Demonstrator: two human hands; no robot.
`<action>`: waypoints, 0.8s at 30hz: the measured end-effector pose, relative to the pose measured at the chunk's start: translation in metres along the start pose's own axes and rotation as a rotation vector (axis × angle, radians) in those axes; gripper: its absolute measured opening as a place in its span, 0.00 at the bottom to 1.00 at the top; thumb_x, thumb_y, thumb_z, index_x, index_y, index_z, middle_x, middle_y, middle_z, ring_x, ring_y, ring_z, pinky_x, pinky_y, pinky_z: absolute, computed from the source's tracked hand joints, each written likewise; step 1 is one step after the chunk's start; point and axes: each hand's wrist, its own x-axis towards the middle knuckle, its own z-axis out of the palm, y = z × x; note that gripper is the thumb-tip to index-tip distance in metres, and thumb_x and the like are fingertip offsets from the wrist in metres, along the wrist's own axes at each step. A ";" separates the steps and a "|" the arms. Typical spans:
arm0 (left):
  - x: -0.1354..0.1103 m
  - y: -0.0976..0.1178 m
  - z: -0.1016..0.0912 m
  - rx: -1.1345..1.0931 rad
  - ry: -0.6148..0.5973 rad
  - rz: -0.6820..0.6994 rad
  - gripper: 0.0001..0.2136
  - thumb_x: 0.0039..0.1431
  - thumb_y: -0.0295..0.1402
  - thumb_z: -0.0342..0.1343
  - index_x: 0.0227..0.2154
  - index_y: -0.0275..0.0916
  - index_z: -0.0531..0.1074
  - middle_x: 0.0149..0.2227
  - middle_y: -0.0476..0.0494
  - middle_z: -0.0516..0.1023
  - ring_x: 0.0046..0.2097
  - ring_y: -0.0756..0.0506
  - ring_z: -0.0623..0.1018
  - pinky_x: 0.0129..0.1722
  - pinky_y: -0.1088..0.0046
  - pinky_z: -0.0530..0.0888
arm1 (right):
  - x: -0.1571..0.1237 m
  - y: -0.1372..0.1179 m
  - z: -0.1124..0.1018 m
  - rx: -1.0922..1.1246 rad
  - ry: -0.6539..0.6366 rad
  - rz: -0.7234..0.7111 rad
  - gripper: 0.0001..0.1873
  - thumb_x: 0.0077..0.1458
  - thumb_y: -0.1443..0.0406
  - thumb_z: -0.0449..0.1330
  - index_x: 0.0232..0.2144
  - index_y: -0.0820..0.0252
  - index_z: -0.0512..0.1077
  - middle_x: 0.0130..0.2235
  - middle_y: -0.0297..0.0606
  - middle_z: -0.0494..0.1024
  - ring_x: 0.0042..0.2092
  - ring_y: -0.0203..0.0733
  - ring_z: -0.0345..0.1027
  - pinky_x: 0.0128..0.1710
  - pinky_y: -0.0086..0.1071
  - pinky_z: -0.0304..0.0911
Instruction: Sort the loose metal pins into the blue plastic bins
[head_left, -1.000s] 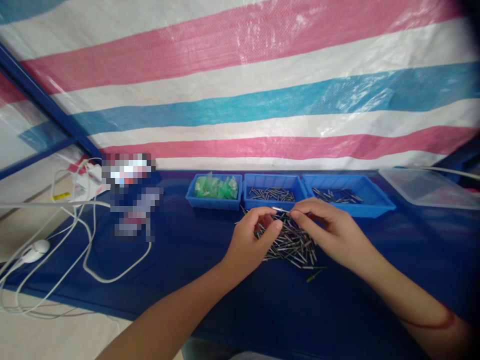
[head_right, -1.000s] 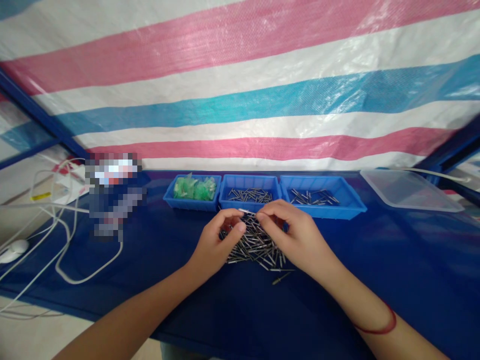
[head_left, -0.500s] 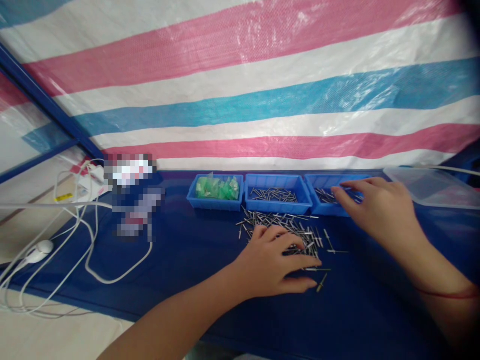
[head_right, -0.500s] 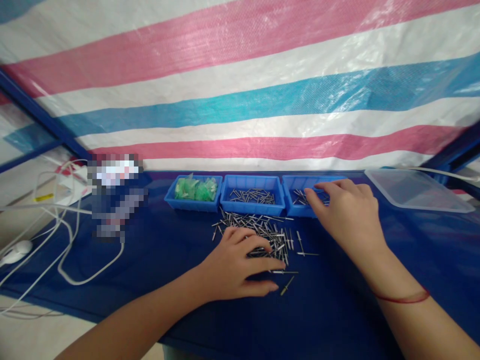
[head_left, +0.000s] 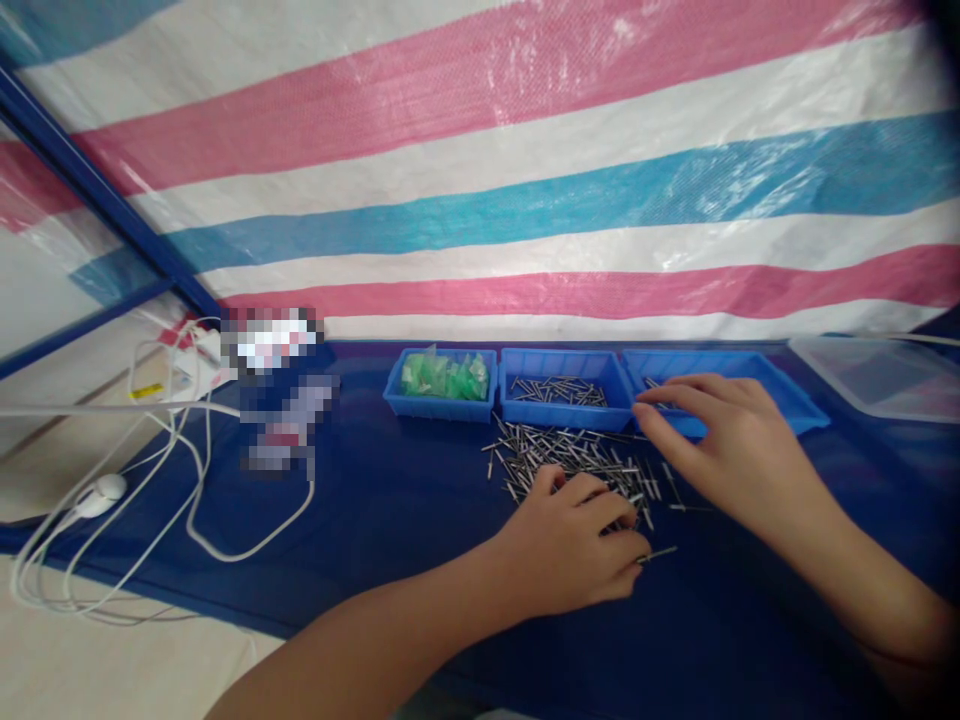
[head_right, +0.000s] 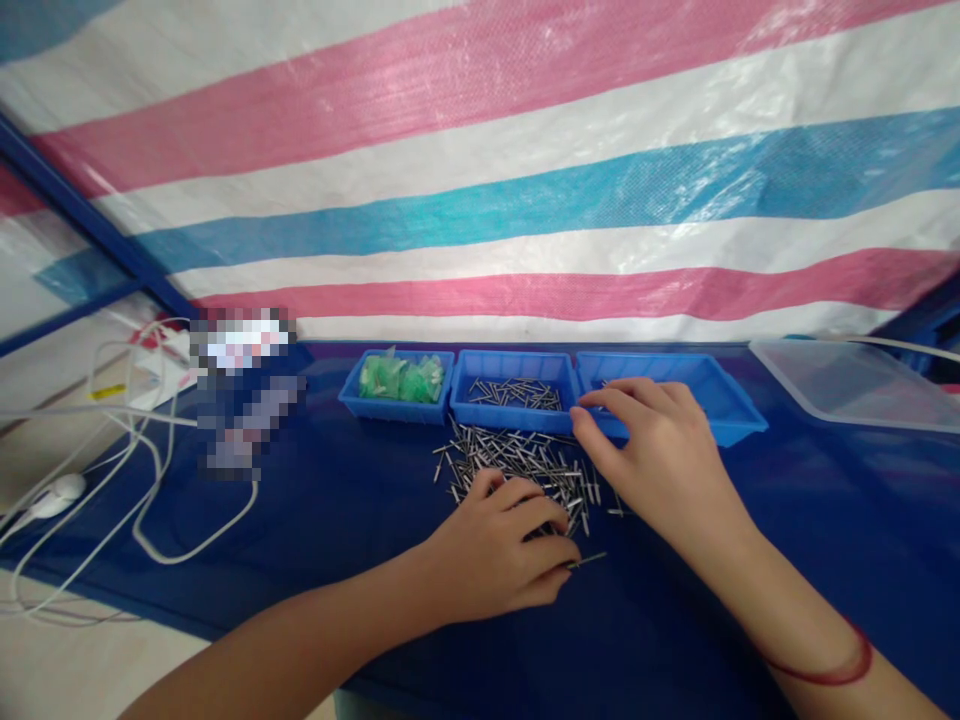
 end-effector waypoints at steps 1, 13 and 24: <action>0.001 0.000 0.000 0.001 -0.001 -0.002 0.09 0.63 0.37 0.50 0.36 0.44 0.74 0.44 0.50 0.75 0.47 0.44 0.69 0.44 0.62 0.59 | 0.000 -0.002 0.000 0.013 -0.011 0.001 0.14 0.57 0.57 0.55 0.33 0.60 0.76 0.38 0.44 0.78 0.42 0.50 0.70 0.47 0.44 0.59; 0.001 0.004 0.003 0.042 -0.014 -0.018 0.09 0.65 0.36 0.49 0.37 0.43 0.74 0.50 0.50 0.72 0.51 0.44 0.68 0.45 0.63 0.61 | 0.000 -0.013 -0.005 0.069 0.019 -0.008 0.13 0.57 0.58 0.55 0.31 0.59 0.75 0.36 0.42 0.78 0.40 0.49 0.69 0.44 0.43 0.60; 0.004 0.003 -0.001 -0.017 0.058 -0.108 0.11 0.67 0.36 0.46 0.37 0.41 0.72 0.52 0.48 0.71 0.54 0.43 0.66 0.49 0.62 0.62 | 0.000 -0.013 -0.007 0.167 0.021 0.025 0.13 0.56 0.57 0.55 0.31 0.57 0.76 0.38 0.41 0.78 0.42 0.48 0.68 0.46 0.42 0.61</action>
